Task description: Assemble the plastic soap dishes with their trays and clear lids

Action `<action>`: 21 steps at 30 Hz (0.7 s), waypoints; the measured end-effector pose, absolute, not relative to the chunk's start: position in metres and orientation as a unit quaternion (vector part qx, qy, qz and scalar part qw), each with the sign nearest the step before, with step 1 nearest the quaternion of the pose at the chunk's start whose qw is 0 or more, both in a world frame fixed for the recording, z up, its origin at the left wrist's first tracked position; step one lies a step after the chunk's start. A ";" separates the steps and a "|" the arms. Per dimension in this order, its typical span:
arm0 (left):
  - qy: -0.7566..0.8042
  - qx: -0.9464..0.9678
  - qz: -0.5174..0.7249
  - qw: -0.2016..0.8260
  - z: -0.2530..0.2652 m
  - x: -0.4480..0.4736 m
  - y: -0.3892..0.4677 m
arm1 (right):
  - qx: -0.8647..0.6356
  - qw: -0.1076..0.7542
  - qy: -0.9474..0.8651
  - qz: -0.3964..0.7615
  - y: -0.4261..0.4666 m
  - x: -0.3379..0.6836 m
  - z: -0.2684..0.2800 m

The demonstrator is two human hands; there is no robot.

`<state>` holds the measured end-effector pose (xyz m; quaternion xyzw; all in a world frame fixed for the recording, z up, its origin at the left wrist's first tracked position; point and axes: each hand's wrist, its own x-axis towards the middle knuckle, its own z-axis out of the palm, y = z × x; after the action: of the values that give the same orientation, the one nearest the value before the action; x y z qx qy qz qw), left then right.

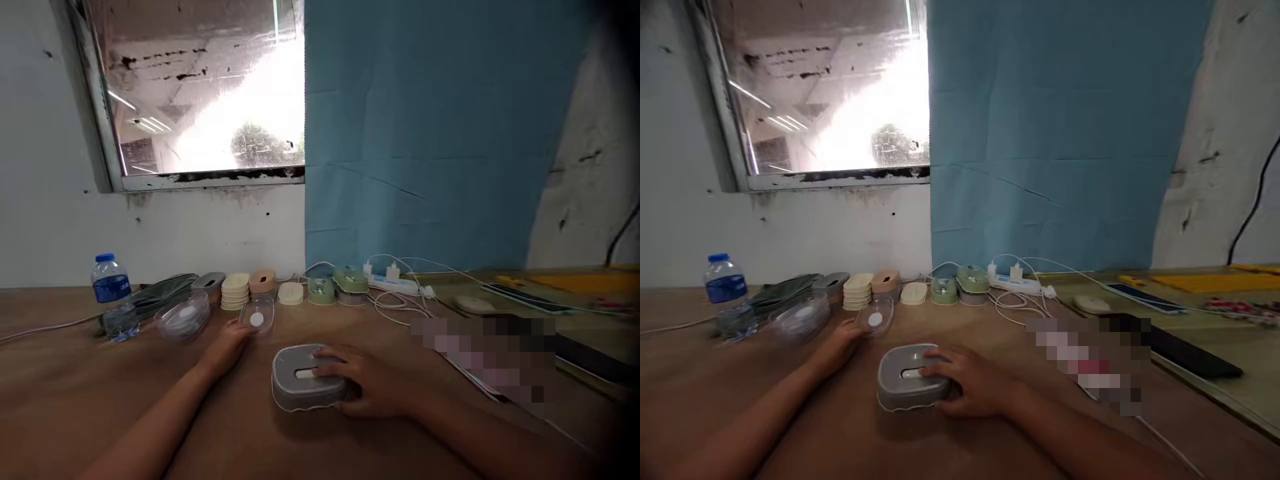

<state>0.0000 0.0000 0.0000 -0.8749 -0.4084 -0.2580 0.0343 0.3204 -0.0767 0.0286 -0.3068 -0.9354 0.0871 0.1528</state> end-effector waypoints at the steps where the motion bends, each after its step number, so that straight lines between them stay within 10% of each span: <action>1: -0.413 -0.872 -0.262 0.034 0.001 0.001 0.000 | -0.306 0.155 -0.935 0.090 -0.076 0.322 0.028; 21: -0.509 -0.818 -0.266 -0.025 0.017 -0.007 -0.008 | -0.317 0.150 -0.932 0.095 -0.077 0.325 0.029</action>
<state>-0.0070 -0.0081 0.0174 -0.8184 -0.5090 -0.2656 -0.0252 0.3250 -0.0771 0.0295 -0.3174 -0.9316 0.0946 0.1498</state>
